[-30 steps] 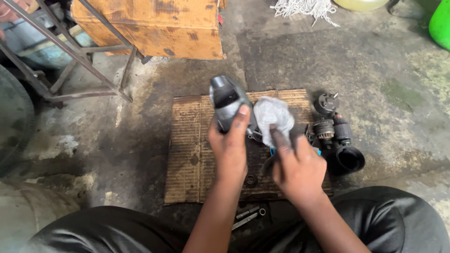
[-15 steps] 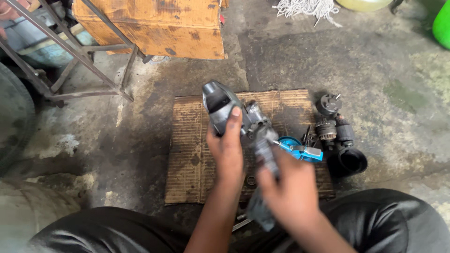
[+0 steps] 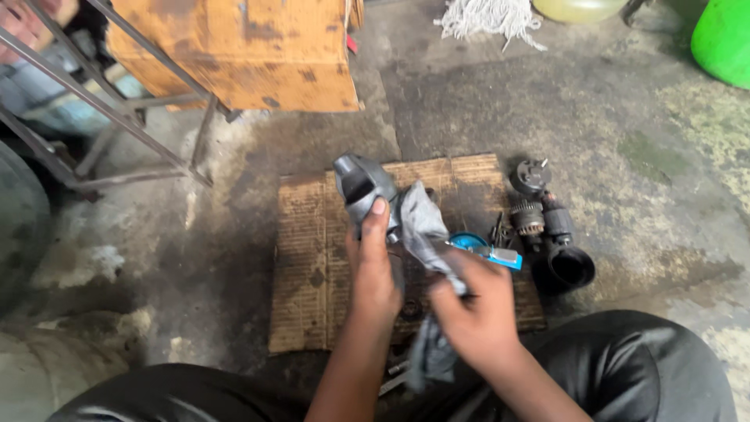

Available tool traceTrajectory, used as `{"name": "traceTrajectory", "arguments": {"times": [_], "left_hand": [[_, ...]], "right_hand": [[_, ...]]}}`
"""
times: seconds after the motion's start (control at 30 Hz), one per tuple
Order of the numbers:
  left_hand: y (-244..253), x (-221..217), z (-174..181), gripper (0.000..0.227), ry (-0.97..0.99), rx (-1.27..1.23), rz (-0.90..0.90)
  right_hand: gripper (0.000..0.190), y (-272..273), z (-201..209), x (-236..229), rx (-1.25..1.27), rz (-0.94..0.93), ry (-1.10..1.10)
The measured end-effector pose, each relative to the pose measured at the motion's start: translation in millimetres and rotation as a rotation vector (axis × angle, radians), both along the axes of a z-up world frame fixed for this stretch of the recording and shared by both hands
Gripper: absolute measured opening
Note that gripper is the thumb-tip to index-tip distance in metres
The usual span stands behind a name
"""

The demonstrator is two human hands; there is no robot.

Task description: The person sits on the floor and cleans a dark metallic mechanical part using a cloth and a blue spray can. They repeatedly wipe the part, spray it with the cleaner, and rotate it to access different surfaces.

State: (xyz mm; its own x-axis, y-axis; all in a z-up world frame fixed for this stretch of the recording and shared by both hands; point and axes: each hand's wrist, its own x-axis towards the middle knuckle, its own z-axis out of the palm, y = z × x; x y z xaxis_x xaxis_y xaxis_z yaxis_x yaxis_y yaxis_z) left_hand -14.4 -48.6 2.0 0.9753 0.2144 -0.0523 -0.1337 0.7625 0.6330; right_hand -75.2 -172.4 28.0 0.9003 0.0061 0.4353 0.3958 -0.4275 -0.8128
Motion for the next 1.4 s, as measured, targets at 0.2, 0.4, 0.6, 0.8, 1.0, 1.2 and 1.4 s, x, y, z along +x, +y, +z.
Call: {"name": "traceTrajectory", "arguments": {"times": [0.2,0.4,0.6,0.8,1.0,1.2,1.4], "left_hand": [[3.4,3.4,-9.0,0.043,-0.103,0.218,0.007],[10.4,-6.3,-5.7,0.044,0.011,0.152,0.092],[21.1,4.5,-9.7,0.04,-0.096,0.328,0.044],[22.5,4.3,-16.9,0.04,-0.24,0.296,0.047],[53.3,20.6,-6.5,0.041,-0.117,0.231,0.144],[61.5,26.7,-7.7,0.051,-0.014,0.294,0.171],[58.5,17.1,-1.5,0.073,-0.191,-0.017,0.02]], "right_hand": [[0.035,3.1,13.2,-3.8,-0.024,-0.123,-0.202],[0.047,11.1,5.1,-4.5,-0.285,0.022,-0.022],[0.037,-0.6,-2.8,-3.0,-0.024,-0.068,-0.183],[0.056,21.8,-1.1,-0.8,-0.18,0.071,0.107],[0.031,-32.2,51.8,2.4,-0.452,0.735,0.408],[0.043,-78.5,45.1,10.6,-0.404,0.694,0.33],[0.059,-112.0,15.5,38.6,-0.436,0.042,0.248]]}}
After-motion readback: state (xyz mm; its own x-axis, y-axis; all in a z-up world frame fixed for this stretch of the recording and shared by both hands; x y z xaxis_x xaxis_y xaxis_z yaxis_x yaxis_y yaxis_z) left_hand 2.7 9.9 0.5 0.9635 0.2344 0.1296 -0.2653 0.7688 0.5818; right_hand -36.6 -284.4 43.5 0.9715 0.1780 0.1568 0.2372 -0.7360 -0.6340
